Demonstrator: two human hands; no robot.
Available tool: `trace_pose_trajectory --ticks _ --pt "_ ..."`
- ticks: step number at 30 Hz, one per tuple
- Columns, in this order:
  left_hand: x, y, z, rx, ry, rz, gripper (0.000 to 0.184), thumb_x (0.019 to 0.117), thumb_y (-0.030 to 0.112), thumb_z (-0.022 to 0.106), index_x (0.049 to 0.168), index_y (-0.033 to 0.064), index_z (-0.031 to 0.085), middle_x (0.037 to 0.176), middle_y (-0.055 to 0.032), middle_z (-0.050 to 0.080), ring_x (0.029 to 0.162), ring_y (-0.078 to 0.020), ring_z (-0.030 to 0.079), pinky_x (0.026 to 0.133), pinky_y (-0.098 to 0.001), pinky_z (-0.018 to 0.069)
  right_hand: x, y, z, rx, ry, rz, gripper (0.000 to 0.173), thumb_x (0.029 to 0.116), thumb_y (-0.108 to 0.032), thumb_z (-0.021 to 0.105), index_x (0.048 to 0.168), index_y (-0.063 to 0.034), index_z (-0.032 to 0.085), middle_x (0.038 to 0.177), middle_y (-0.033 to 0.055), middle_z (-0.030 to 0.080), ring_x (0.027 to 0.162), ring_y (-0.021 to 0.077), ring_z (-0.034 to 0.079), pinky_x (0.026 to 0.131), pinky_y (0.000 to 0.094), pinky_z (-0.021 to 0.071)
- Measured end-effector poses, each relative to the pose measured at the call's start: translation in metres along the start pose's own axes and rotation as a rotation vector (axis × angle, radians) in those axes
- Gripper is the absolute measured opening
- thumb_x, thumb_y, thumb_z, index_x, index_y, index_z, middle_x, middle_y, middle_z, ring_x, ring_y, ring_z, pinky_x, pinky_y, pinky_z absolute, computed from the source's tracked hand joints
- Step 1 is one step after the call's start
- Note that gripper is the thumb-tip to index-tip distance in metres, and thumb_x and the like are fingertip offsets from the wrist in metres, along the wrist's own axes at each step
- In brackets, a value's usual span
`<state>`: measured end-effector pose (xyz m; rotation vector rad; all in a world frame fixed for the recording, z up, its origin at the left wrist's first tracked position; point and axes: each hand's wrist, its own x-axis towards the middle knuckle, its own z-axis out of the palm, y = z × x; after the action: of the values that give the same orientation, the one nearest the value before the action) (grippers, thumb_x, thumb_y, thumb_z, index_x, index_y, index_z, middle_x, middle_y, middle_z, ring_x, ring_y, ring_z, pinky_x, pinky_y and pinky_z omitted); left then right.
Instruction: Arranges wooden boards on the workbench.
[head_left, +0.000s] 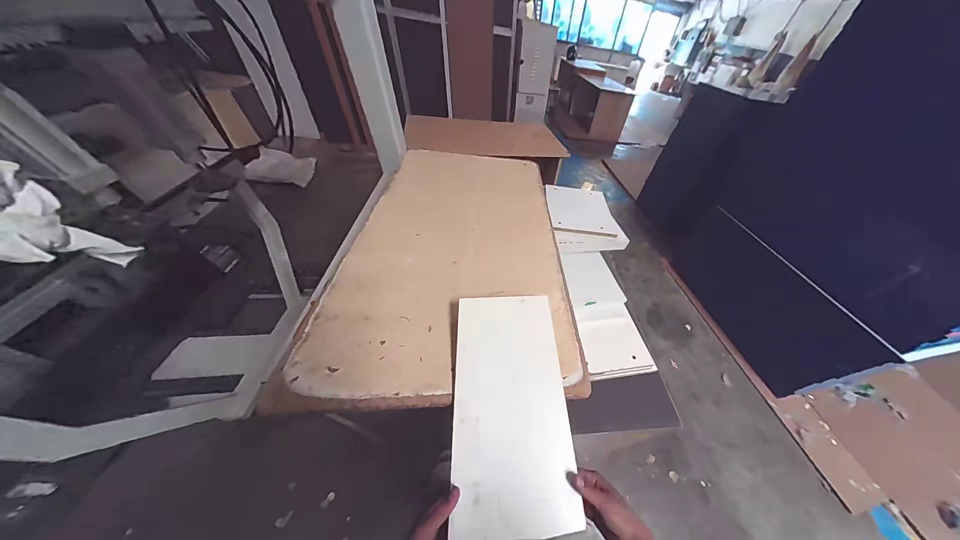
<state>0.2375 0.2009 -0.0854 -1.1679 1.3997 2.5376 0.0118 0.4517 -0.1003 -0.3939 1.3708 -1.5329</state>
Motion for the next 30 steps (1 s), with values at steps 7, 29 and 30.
trace_pose_trajectory --ticks 7,29,30 --pt "0.0 0.005 -0.008 0.001 -0.018 -0.027 0.057 0.1078 0.044 0.044 0.145 0.0006 0.047 0.13 -0.0159 0.067 0.12 -0.0242 0.066 0.104 -0.0458 0.054 -0.003 0.005 0.013 0.033 -0.082 -0.017 0.053 0.0929 -0.052 0.069 0.125 -0.01 0.067 0.111 0.0039 0.076 0.099 0.0145 0.072 0.09 0.0366 0.0598" --pt "-0.006 0.04 0.02 0.38 0.247 0.682 0.047 0.1075 0.049 0.042 0.085 0.015 0.066 0.076 0.0108 0.066 0.076 0.0043 0.065 0.073 -0.0198 0.0565 0.009 -0.044 0.073 -0.231 0.234 -0.422 0.032 0.1078 -0.036 0.05 0.1 -0.011 0.07 0.078 -0.001 0.073 0.068 0.0093 0.071 0.065 0.0299 0.062" --pt "-0.01 0.041 0.021 0.422 0.303 0.493 0.049 0.108 0.044 0.041 0.093 0.0072 0.069 0.083 0.0017 0.069 0.083 -0.0022 0.067 0.08 -0.0268 0.0574 0.01 -0.043 0.076 -0.222 0.259 -0.285 0.033 0.1081 -0.031 0.048 0.101 -0.0057 0.068 0.076 0.0021 0.071 0.066 0.0113 0.069 0.063 0.0313 0.061"
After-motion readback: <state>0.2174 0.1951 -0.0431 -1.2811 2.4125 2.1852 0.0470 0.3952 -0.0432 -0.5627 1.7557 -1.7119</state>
